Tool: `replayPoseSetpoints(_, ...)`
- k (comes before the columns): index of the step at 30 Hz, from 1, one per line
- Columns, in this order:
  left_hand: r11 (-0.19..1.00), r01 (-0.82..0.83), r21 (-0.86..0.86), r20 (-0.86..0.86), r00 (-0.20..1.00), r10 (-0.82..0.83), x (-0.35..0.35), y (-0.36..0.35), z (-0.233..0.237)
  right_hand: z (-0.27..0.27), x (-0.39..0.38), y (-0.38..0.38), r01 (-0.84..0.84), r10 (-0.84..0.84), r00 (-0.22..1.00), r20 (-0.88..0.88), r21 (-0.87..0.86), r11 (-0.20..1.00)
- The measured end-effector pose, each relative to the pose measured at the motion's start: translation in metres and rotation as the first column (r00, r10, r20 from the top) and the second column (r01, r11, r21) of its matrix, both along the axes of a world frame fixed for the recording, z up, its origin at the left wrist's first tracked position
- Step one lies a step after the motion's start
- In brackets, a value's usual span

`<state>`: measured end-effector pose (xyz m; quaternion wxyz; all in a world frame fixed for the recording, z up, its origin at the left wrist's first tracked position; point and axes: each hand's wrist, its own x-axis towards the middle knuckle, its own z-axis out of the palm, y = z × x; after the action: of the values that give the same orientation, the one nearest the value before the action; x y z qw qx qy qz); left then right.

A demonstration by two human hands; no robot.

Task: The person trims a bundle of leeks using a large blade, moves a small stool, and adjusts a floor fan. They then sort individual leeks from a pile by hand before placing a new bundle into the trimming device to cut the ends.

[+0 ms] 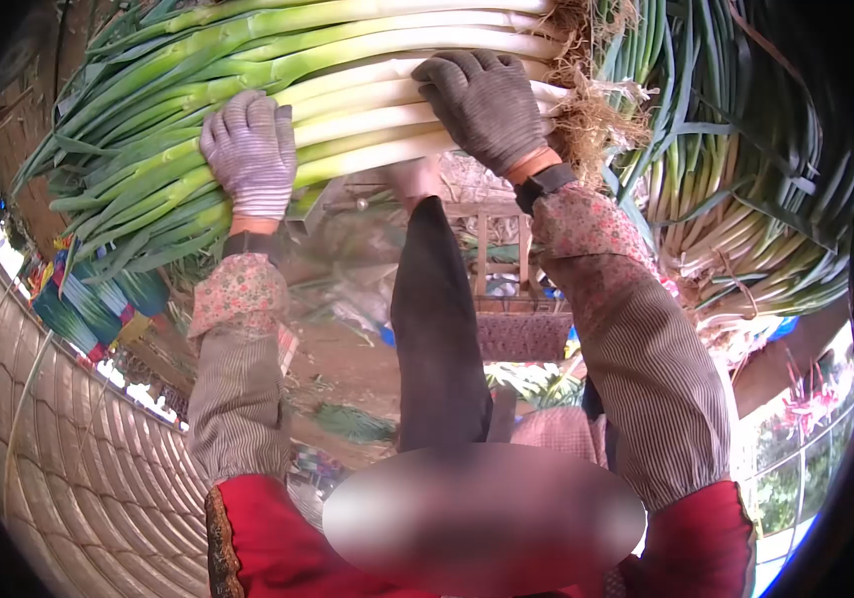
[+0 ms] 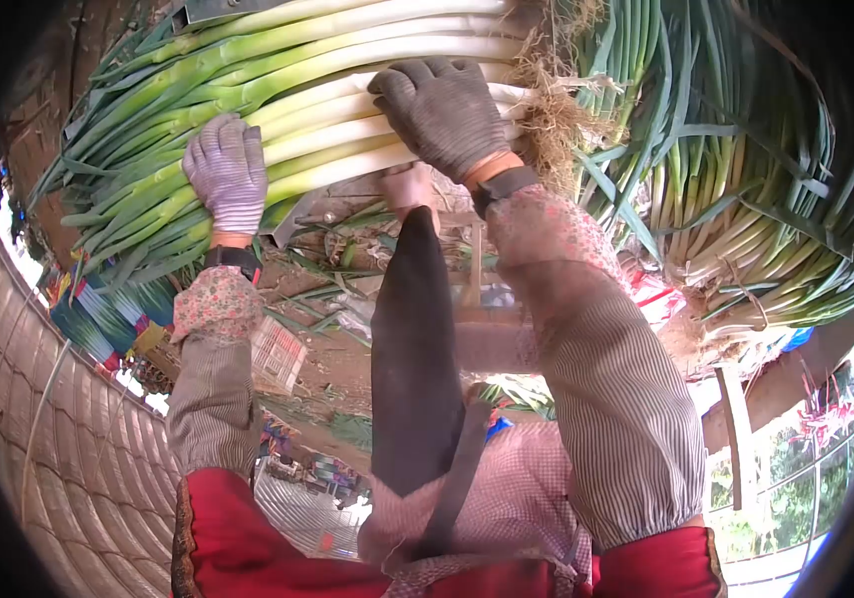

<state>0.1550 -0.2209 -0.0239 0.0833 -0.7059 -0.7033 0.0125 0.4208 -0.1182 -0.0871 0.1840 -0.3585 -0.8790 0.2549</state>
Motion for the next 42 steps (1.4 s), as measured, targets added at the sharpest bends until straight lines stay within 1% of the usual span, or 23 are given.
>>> replayPoseSetpoints(2,1.0,-0.021,-0.014,0.027,0.999,0.022,0.0,0.002,0.002,0.0,-0.002,0.003,0.006,-0.005,1.0,0.013,-0.016,1.0)
replayPoseSetpoints(3,1.0,-0.027,-0.013,0.051,0.998,0.027,0.0,0.003,0.002,-0.006,-0.004,0.0,0.043,-0.044,0.998,0.036,0.032,0.999)
replayPoseSetpoints(5,1.0,-0.016,-0.013,0.042,0.999,0.017,0.0,0.0,0.004,-0.008,-0.003,0.001,0.017,-0.018,1.0,0.019,0.045,0.999)
replayPoseSetpoints(6,1.0,-0.003,-0.001,0.081,0.997,0.003,-0.002,-0.001,0.004,0.002,-0.002,0.0,0.035,-0.035,0.999,0.02,0.021,0.999)
replayPoseSetpoints(7,1.0,0.007,-0.017,0.126,0.992,-0.004,-0.001,-0.011,0.012,0.012,0.0,-0.003,0.039,-0.038,0.997,0.06,-0.026,0.999)
replayPoseSetpoints(9,1.0,0.011,-0.018,0.2,0.98,-0.008,0.001,-0.024,0.025,0.017,0.001,-0.015,0.114,-0.111,0.986,0.127,-0.021,0.993)
replayPoseSetpoints(11,0.999,0.015,0.036,0.258,0.966,-0.024,0.002,-0.025,0.022,0.028,0.001,-0.023,0.131,-0.131,0.99,0.055,-0.007,0.991)
replayPoseSetpoints(12,0.999,0.018,0.027,0.239,0.971,-0.024,0.001,-0.02,0.02,0.02,-0.001,-0.026,0.164,-0.164,0.986,0.016,0.031,0.986)
replayPoseSetpoints(14,0.999,0.018,-0.028,0.194,0.981,-0.012,0.0,-0.016,0.018,0.012,-0.009,-0.022,0.177,-0.178,0.98,0.09,0.019,0.984)
replayPoseSetpoints(16,0.999,-0.004,-0.051,0.134,0.991,0.01,-0.001,-0.004,0.01,0.004,-0.008,-0.016,0.159,-0.161,0.984,0.08,0.029,0.987)
replayPoseSetpoints(17,1.0,0.001,-0.031,0.138,0.99,0.003,-0.001,-0.002,0.009,0.004,-0.008,-0.015,0.161,-0.163,0.982,0.092,0.027,0.987)
replayPoseSetpoints(19,1.0,0.013,0.019,0.138,0.99,-0.016,0.001,-0.005,0.008,0.005,-0.007,-0.015,0.165,-0.165,0.986,0.031,-0.01,0.986)
replayPoseSetpoints(20,1.0,0.015,0.025,0.141,0.99,-0.018,0.002,-0.004,0.008,0.008,-0.005,-0.014,0.153,-0.152,0.988,0.042,-0.041,0.987)
replayPoseSetpoints(22,0.999,0.032,0.016,0.175,0.984,-0.034,0.001,-0.006,0.005,0.01,0.0,-0.012,0.133,-0.133,0.991,0.032,-0.016,0.991)
replayPoseSetpoints(24,0.998,0.062,0.018,0.171,0.983,-0.064,-0.002,-0.006,0.008,0.006,-0.002,-0.014,0.122,-0.122,0.992,0.031,-0.001,0.993)
replayPoseSetpoints(25,0.997,0.077,0.019,0.17,0.982,-0.079,-0.004,-0.006,0.009,0.004,-0.003,-0.014,0.125,-0.125,0.992,-0.001,0.019,0.992)
replayPoseSetpoints(28,0.994,0.094,0.053,0.192,0.976,-0.102,-0.004,-0.005,0.007,0.004,-0.004,-0.017,0.126,-0.126,0.992,-0.001,0.02,0.992)
replayPoseSetpoints(31,0.997,0.074,-0.014,0.267,0.961,-0.068,-0.005,-0.002,0.014,-0.001,-0.002,-0.015,0.128,-0.128,0.992,-0.009,0.057,0.99)
replayPoseSetpoints(36,0.991,0.119,-0.058,0.391,0.916,-0.087,-0.011,0.002,0.026,-0.002,-0.001,-0.019,0.131,-0.123,0.99,-0.063,0.134,0.982)
replayPoseSetpoints(39,0.989,0.148,-0.017,0.369,0.92,-0.131,-0.013,-0.004,0.027,-0.002,-0.003,-0.022,0.142,-0.119,0.985,-0.128,0.189,0.972)
replayPoseSetpoints(42,0.982,0.182,0.044,0.409,0.894,-0.184,-0.02,-0.01,0.022,-0.005,0.0,-0.029,0.161,-0.113,0.977,-0.183,0.27,0.949)
